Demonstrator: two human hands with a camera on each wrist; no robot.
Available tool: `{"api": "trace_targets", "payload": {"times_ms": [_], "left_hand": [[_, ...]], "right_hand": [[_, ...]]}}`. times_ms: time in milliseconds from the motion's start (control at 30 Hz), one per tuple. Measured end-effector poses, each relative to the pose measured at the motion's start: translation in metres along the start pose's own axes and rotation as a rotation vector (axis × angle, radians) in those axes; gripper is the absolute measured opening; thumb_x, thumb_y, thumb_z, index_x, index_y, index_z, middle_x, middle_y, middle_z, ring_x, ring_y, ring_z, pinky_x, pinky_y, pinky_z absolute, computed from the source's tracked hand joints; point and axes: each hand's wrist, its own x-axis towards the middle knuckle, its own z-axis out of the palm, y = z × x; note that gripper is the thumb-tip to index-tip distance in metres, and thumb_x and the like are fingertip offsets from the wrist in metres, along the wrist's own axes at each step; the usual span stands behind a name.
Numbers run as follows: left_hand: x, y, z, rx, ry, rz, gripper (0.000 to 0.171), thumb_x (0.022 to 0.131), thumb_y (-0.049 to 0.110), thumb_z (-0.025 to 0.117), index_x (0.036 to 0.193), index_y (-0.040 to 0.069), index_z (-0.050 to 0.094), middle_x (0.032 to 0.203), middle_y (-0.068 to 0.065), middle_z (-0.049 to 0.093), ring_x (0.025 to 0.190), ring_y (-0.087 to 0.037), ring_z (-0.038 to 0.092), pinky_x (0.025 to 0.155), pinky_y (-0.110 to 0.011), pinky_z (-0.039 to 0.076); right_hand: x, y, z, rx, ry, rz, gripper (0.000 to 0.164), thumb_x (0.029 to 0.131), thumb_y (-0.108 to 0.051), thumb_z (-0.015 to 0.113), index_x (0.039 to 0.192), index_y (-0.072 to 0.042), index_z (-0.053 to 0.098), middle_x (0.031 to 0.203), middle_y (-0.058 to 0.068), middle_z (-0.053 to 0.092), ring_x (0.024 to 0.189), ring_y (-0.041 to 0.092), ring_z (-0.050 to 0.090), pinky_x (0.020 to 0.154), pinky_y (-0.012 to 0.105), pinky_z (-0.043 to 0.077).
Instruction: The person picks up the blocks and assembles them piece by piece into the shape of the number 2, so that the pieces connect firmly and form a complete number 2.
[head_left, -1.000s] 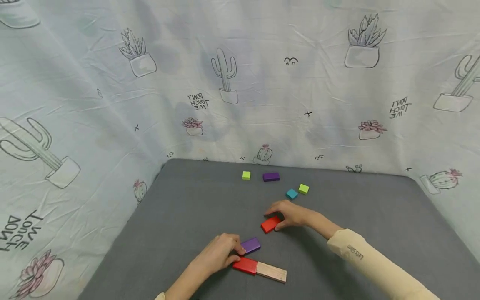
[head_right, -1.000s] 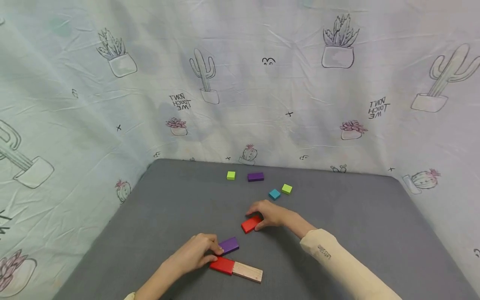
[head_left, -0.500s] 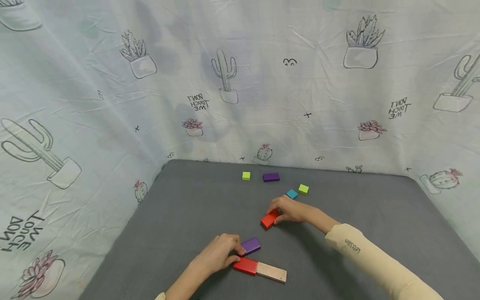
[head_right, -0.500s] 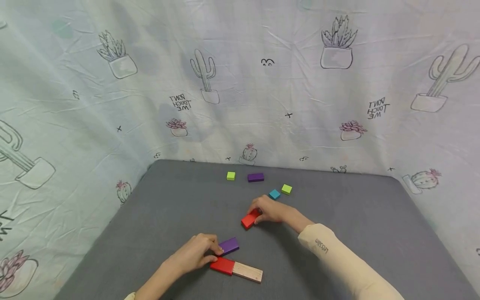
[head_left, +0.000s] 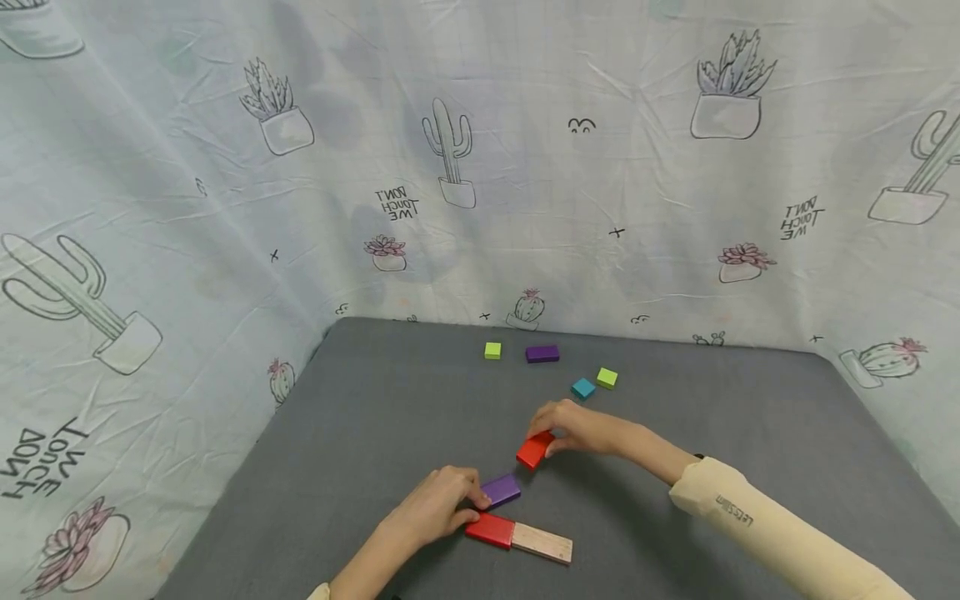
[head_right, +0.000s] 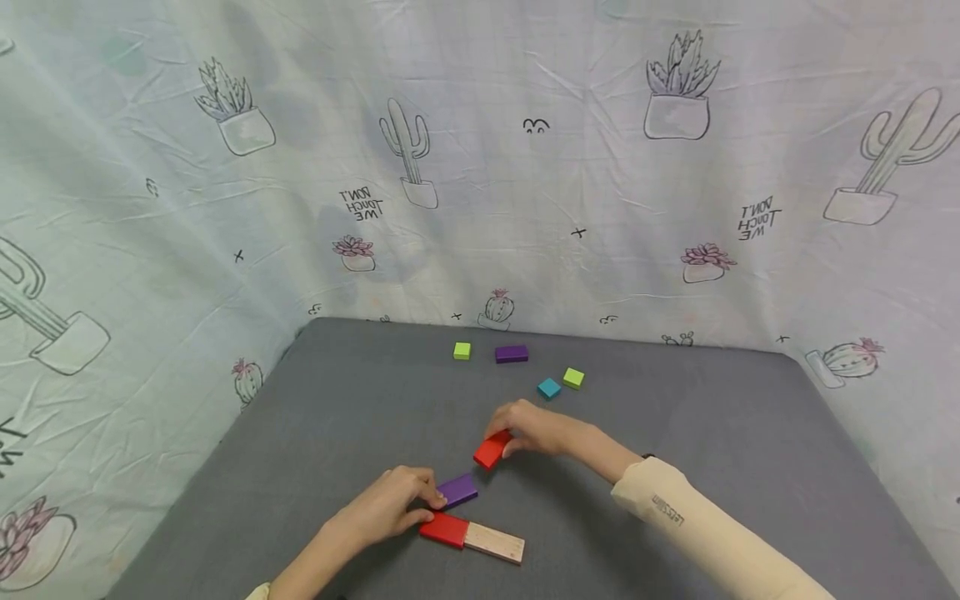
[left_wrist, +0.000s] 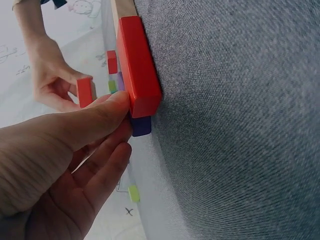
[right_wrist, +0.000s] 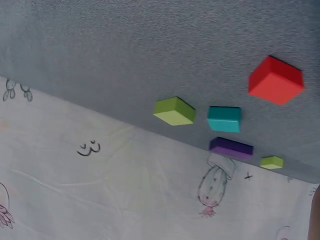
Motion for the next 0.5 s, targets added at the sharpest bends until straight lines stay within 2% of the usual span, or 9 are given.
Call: {"api": "trace_targets", "payload": {"times_ms": [100, 300, 500], "left_hand": [[0.0, 0.0, 0.0, 0.0, -0.001, -0.009, 0.017, 0.075, 0.01, 0.081, 0.092, 0.012, 0.078, 0.084, 0.009, 0.063, 0.081, -0.003, 0.062, 0.068, -0.018, 0.049], [-0.003, 0.001, -0.001, 0.022, 0.008, -0.02, 0.017, 0.075, 0.011, 0.081, 0.091, 0.014, 0.078, 0.083, 0.011, 0.063, 0.079, -0.003, 0.062, 0.064, -0.019, 0.049], [-0.004, 0.0, 0.0, 0.032, 0.014, -0.021, 0.017, 0.075, 0.012, 0.081, 0.091, 0.015, 0.078, 0.084, 0.012, 0.063, 0.08, -0.003, 0.062, 0.065, -0.02, 0.05]], "right_hand": [[-0.001, -0.008, 0.001, 0.015, -0.003, -0.001, 0.03, 0.084, -0.011, 0.072, 0.113, -0.005, 0.07, 0.112, 0.003, 0.066, 0.108, 0.018, 0.058, 0.091, 0.031, 0.048], [-0.002, -0.017, 0.007, 0.018, -0.002, -0.086, 0.028, 0.085, -0.012, 0.071, 0.113, -0.006, 0.069, 0.111, 0.002, 0.066, 0.106, 0.015, 0.058, 0.089, 0.028, 0.048], [0.0, -0.013, 0.011, -0.031, 0.012, -0.084, 0.027, 0.084, -0.009, 0.072, 0.111, -0.006, 0.07, 0.109, 0.002, 0.066, 0.105, 0.015, 0.059, 0.087, 0.027, 0.049]]}}
